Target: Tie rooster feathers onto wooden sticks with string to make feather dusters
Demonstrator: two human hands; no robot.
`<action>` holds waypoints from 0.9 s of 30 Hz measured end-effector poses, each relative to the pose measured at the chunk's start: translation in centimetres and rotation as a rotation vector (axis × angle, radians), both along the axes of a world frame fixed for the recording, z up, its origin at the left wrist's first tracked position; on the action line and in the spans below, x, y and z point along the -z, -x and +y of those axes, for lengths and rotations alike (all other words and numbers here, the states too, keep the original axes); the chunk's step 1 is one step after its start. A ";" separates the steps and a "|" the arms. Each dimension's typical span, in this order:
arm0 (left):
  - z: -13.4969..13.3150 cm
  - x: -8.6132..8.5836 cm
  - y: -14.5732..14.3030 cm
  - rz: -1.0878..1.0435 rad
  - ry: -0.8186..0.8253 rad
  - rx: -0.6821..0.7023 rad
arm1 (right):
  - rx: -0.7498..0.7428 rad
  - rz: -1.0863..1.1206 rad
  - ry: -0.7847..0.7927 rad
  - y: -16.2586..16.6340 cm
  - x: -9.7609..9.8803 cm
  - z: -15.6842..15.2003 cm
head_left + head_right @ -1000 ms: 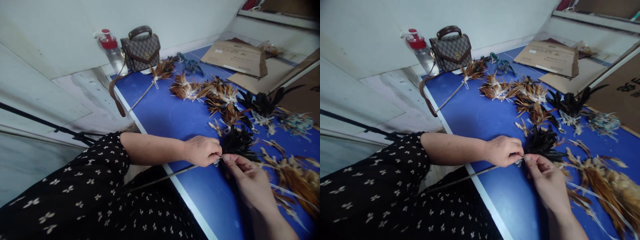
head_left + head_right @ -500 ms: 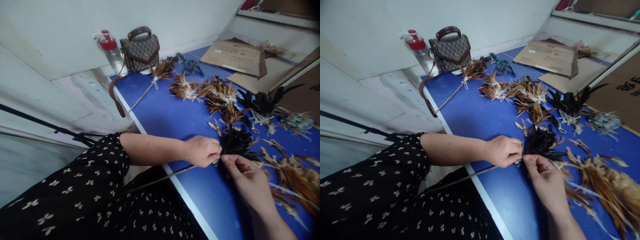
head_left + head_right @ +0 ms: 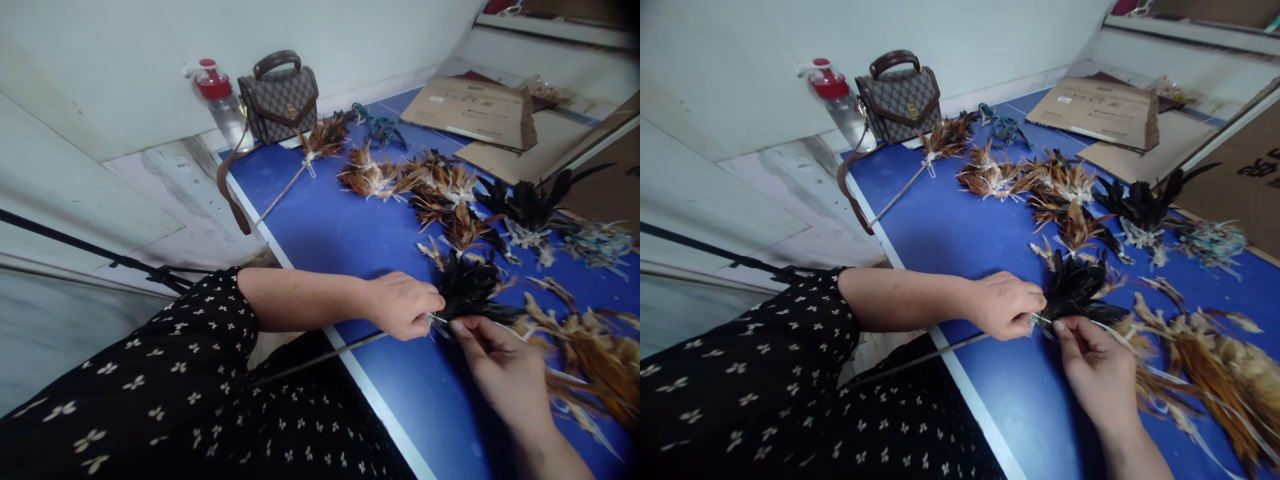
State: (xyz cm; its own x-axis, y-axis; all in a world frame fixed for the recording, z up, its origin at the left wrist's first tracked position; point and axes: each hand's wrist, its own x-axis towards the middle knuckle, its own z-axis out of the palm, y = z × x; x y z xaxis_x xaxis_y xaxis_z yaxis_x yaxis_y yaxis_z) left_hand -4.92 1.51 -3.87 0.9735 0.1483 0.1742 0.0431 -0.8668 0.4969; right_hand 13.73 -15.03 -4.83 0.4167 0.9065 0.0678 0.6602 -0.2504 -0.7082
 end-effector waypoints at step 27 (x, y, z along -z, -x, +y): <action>-0.9 -1.0 0.6 0.158 -0.082 -0.065 | 0.053 -0.343 -0.460 0.9 0.2 -0.2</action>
State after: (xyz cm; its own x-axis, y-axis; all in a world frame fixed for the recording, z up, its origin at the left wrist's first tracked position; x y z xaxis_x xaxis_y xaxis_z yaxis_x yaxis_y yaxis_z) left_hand -5.53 0.62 -2.87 0.9785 0.2035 0.0338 0.1725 -0.8970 0.4070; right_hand 12.85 -15.20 -5.05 0.3456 0.7301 0.5895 0.8660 -0.0062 -0.5000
